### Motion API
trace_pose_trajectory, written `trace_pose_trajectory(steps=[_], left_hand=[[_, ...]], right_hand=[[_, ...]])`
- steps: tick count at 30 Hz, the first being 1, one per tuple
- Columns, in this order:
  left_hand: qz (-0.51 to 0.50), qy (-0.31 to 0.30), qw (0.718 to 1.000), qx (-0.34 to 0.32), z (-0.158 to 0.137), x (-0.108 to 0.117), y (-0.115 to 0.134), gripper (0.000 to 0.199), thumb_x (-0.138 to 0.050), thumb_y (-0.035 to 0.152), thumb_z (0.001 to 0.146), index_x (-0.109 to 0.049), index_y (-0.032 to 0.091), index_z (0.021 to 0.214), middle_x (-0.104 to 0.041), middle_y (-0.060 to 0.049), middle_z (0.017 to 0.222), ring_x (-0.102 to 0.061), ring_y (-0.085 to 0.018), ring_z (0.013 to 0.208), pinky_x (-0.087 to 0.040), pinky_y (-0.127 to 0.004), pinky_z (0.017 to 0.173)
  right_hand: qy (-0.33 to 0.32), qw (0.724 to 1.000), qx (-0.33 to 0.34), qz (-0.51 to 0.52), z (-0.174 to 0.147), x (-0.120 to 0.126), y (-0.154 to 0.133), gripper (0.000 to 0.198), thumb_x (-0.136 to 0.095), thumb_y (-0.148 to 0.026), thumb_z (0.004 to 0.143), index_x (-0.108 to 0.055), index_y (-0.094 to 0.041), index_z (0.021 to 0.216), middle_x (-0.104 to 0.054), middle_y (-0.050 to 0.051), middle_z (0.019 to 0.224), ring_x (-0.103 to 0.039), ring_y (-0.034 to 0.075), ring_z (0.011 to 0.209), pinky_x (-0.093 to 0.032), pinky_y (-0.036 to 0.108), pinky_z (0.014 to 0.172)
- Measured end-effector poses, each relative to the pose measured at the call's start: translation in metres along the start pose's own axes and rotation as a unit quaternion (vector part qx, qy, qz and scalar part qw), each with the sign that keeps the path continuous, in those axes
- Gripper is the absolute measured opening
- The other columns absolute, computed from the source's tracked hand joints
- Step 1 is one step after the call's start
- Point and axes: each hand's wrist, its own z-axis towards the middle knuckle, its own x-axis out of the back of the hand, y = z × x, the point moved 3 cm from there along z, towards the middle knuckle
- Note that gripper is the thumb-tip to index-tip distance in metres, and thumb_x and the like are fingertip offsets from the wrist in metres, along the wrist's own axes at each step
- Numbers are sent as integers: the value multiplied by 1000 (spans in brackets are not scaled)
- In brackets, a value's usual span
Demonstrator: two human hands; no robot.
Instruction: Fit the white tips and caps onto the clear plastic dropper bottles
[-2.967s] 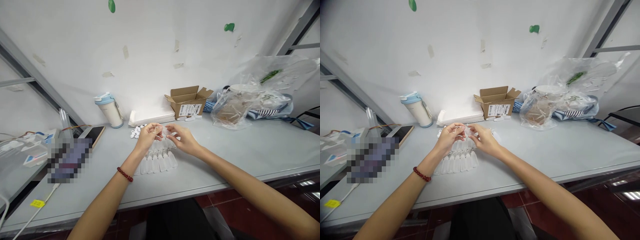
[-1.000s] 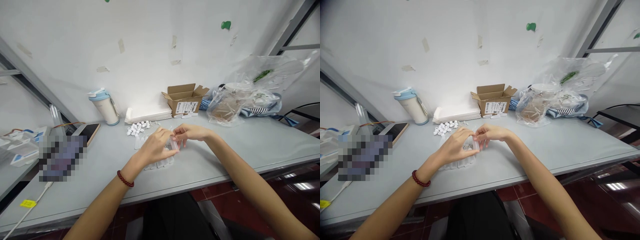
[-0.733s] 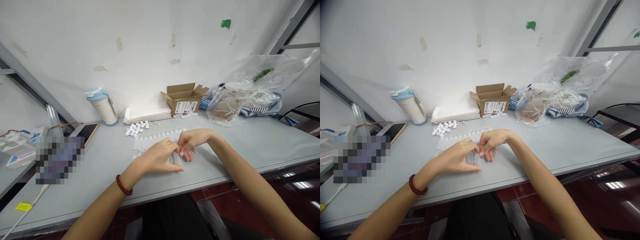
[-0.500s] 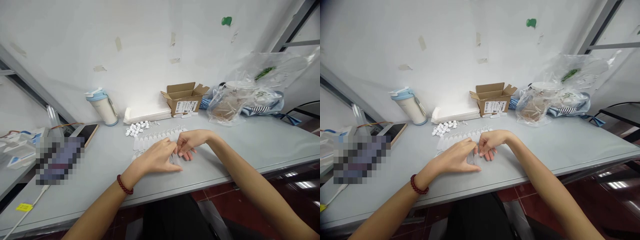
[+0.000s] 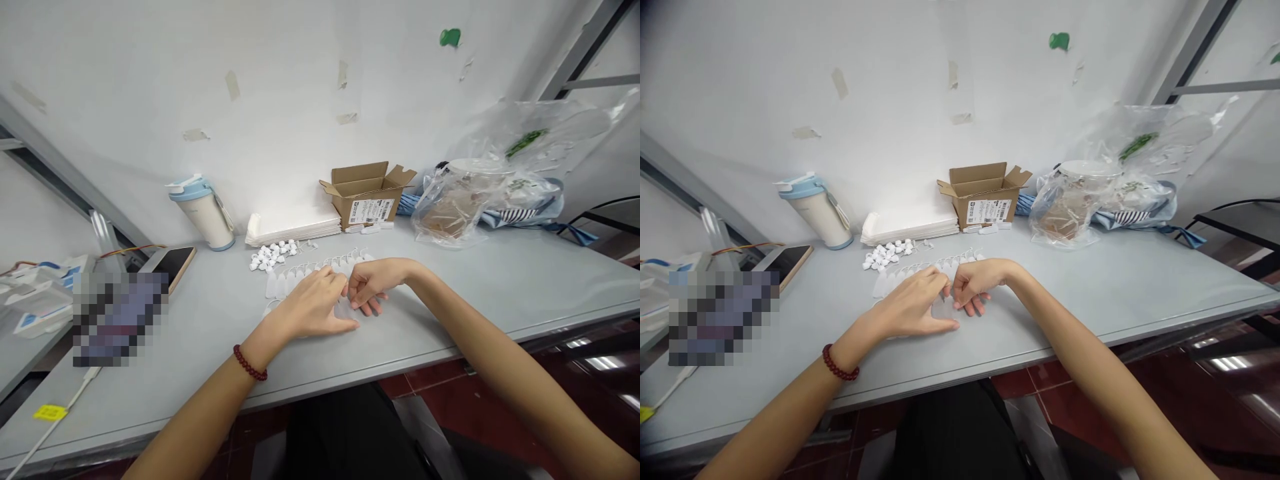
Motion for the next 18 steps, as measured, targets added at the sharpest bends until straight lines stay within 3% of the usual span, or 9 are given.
trace_pose_trajectory(steps=[9,11,12,13,15,18], left_hand=[[-50,27,998,3,1,0,-5,41,-67,54,68,-48,20,80,-56,-3,83,-51,-22,83,-42,-33,67],[-80,60,994,36,3,0,-15,35,-61,53,75,-49,20,80,-57,-4,83,-52,-21,83,-43,-33,67],[-90,86,991,58,4,0,-23,30,-57,50,79,-50,20,80,-57,-4,84,-52,-21,83,-43,-33,68],[-94,118,985,84,5,1,-31,25,-53,45,83,-51,20,80,-58,-4,83,-52,-21,84,-44,-33,69],[-85,174,972,132,7,2,-50,15,-50,33,85,-53,20,79,-60,-4,83,-53,-21,87,-44,-34,74],[-50,214,960,173,8,6,-76,14,-45,22,84,-57,19,78,-63,-5,86,-53,-22,90,-44,-36,81]], right_hand=[[13,1000,13,4,-4,0,-4,27,-61,-38,75,-63,-11,70,-66,2,61,-60,9,48,-28,19,38],[67,996,46,32,-6,5,-7,24,-61,-36,75,-62,-12,69,-64,1,58,-57,9,45,-30,20,38],[126,988,75,56,-7,11,-7,24,-61,-35,76,-61,-13,68,-62,-1,56,-55,8,43,-31,20,39],[203,969,108,84,-8,19,-7,24,-60,-36,76,-60,-14,67,-59,-2,53,-51,8,41,-33,21,41],[389,899,157,128,-11,38,1,24,-58,-36,79,-57,-15,66,-54,-3,51,-46,7,40,-36,22,44],[612,780,109,63,-15,65,26,18,-53,-29,81,-59,-15,71,-59,1,58,-51,11,49,-42,25,52]])
